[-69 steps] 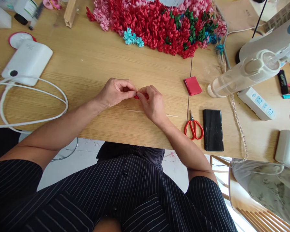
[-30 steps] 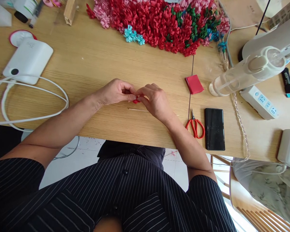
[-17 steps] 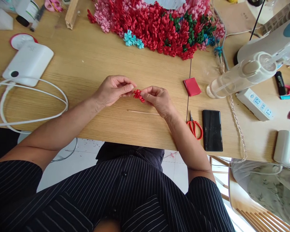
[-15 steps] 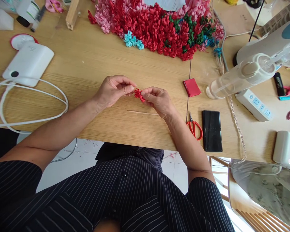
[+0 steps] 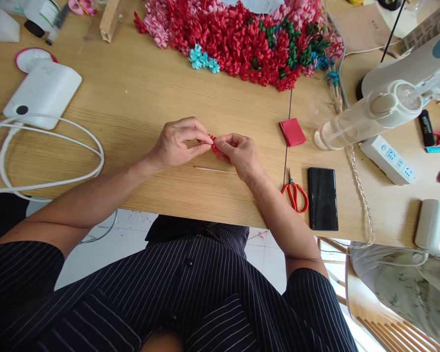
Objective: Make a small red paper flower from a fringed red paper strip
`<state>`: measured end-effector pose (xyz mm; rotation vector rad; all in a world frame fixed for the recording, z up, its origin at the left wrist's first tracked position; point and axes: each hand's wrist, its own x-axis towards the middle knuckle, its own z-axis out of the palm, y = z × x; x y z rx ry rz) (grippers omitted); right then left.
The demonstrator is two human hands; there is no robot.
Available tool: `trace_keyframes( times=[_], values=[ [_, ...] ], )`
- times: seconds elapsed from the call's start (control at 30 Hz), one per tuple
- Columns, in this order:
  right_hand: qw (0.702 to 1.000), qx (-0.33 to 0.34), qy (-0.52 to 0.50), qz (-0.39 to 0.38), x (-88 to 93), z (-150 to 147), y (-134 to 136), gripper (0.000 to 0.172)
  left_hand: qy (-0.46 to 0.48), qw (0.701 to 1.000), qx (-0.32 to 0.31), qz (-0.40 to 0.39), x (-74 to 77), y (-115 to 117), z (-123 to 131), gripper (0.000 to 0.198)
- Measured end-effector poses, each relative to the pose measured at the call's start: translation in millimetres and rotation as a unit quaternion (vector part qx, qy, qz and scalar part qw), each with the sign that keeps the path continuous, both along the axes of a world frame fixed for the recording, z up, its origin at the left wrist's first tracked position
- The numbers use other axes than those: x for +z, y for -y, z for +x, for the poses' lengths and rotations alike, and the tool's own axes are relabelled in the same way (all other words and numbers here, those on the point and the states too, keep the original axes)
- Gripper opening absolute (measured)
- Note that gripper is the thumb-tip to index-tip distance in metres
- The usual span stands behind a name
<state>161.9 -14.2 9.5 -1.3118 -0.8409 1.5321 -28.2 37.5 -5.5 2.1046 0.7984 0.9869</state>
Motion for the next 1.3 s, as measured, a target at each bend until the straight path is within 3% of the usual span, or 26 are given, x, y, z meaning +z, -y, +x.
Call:
trace_keyframes(
  times=[0.3,0.5,0.63,0.8,1.03,1.3],
  values=[
    [0.997,0.023,-0.060,-0.031,2.9,3.1,-0.6,0.030,0.088,0.987,-0.013,-0.135,-9.5,-8.7,-1.5,0.032],
    [0.999,0.003,-0.042,-0.018,1.8,-0.6,0.4,0.031,0.052,0.997,0.031,-0.038,-1.4,1.3,0.0,0.020],
    [0.999,0.001,-0.036,-0.017,2.2,-2.5,1.5,0.029,0.000,1.000,0.011,0.025,-2.3,3.0,-0.2,0.009],
    [0.999,0.004,-0.039,-0.033,2.5,-2.4,1.8,0.030,-0.025,0.999,0.006,0.033,-6.8,-1.6,-1.0,0.006],
    [0.997,-0.001,-0.067,-0.048,3.4,-1.9,1.8,0.026,0.013,0.999,-0.018,-0.026,-5.9,-3.4,-0.8,0.022],
    [0.999,0.020,-0.038,-0.014,-0.7,-1.4,1.0,0.031,0.077,0.980,-0.035,-0.182,-4.7,-3.7,1.6,0.039]
  ],
)
